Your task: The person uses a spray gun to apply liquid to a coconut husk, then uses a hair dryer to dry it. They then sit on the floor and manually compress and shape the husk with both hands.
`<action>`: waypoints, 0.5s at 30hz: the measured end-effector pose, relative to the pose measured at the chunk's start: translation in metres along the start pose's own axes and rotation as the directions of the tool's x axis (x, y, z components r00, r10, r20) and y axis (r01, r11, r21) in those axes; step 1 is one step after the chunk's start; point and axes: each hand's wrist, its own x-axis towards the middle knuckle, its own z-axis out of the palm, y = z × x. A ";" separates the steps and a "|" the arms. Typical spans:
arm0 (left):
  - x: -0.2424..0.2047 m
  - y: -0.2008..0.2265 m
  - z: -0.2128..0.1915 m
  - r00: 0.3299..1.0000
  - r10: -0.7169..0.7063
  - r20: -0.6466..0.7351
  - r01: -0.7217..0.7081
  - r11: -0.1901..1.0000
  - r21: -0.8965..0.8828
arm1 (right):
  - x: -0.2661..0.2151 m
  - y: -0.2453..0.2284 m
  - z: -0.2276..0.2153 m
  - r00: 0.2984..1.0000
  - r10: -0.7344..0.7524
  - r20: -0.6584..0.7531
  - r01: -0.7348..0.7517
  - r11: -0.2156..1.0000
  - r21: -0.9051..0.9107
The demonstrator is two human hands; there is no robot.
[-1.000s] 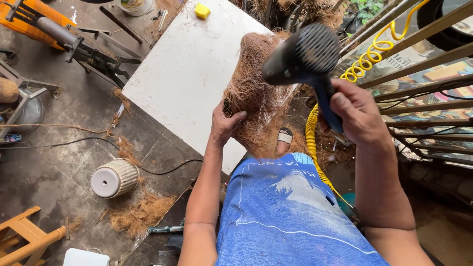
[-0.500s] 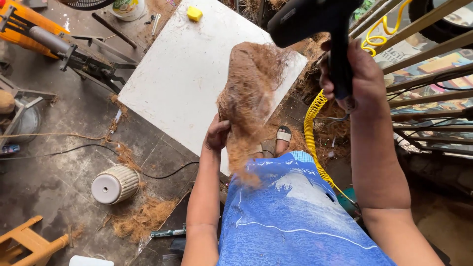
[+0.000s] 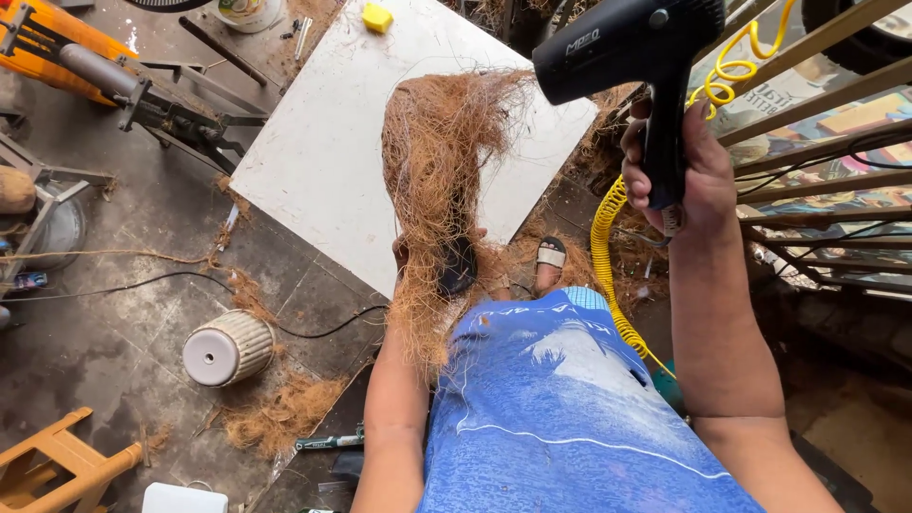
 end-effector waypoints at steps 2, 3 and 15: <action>-0.002 -0.001 -0.003 1.000 -0.008 0.004 0.008 1.000 -0.015 | 0.002 -0.004 0.001 0.999 -0.031 0.006 0.032 0.999 -0.017; -0.003 -0.002 -0.005 1.000 -0.012 0.006 0.012 1.000 -0.023 | 0.003 -0.006 0.002 0.998 -0.061 0.015 0.061 0.998 -0.035; -0.030 -0.023 -0.065 1.000 -0.020 0.006 0.020 0.993 -0.113 | -0.003 -0.017 0.012 0.999 -0.037 -0.013 0.034 0.977 -0.213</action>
